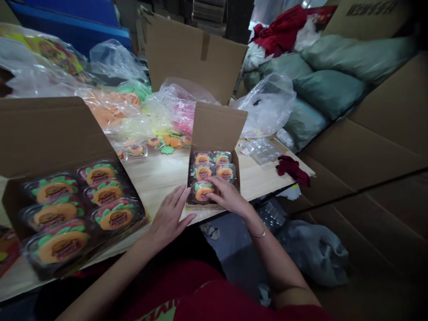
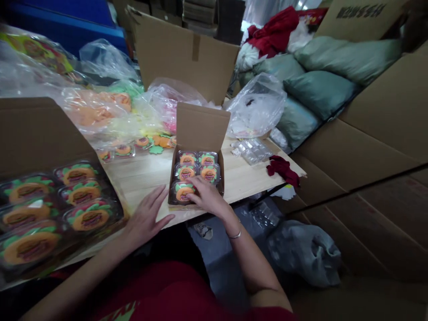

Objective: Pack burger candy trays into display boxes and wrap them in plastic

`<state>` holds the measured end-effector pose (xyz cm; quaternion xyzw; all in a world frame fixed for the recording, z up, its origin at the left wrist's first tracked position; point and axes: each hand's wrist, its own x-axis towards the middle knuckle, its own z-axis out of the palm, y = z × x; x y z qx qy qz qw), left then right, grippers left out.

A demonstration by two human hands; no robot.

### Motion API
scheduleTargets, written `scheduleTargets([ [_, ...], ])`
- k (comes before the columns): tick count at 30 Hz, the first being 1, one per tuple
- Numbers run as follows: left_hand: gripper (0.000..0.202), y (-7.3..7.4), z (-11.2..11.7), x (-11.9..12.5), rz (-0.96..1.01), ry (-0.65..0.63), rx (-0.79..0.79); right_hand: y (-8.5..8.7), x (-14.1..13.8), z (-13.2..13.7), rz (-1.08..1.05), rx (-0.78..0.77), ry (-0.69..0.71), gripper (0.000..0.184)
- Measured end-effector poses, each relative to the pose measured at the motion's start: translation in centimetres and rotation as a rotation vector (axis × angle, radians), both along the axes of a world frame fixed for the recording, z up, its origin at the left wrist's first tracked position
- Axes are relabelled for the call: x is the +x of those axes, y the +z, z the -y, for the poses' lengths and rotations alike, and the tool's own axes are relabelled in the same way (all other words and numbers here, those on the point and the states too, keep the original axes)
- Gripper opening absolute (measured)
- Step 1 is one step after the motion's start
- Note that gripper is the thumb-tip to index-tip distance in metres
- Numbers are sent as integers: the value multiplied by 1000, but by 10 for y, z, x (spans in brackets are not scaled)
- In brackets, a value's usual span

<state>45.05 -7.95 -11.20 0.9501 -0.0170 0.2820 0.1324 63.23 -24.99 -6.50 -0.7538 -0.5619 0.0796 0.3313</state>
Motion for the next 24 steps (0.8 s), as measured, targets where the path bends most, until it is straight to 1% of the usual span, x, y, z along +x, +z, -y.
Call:
scheduleTargets([
  [2,78,-11,0,20,-19,-75,-38,-5,-3,-5,28,-1,-6,44],
  [5,68,-20,-12,34,-38,-137,-100,-15,-5,-8,82,21,-83,51],
  [7,66,-23,-21,35,-46,-156,-128,-22,-5,-8,134,18,-96,66],
  [10,75,-30,-27,34,-59,-173,-116,-27,-5,-8,201,-23,-39,98],
  [11,79,-34,-27,34,-57,-168,-128,-28,-6,-9,215,-31,-38,106],
  [12,80,-39,-27,34,-52,-160,-163,-28,-8,-10,225,-31,-59,110],
  [13,79,-43,-26,34,-47,-151,-219,-29,-11,-12,231,-26,-98,110],
  [16,64,-55,-23,35,-35,-147,-420,-32,-19,-20,230,2,-229,101],
  [18,57,-57,-23,35,-37,-160,-485,-35,-22,-25,213,18,-281,93],
  [21,54,-55,-28,36,-43,-171,-438,-38,-22,-28,171,23,-337,83],
  [22,54,-54,-31,36,-44,-174,-398,-38,-21,-27,163,18,-353,83],
  [24,52,-52,-36,37,-42,-178,-316,-38,-19,-26,168,-2,-351,88],
])
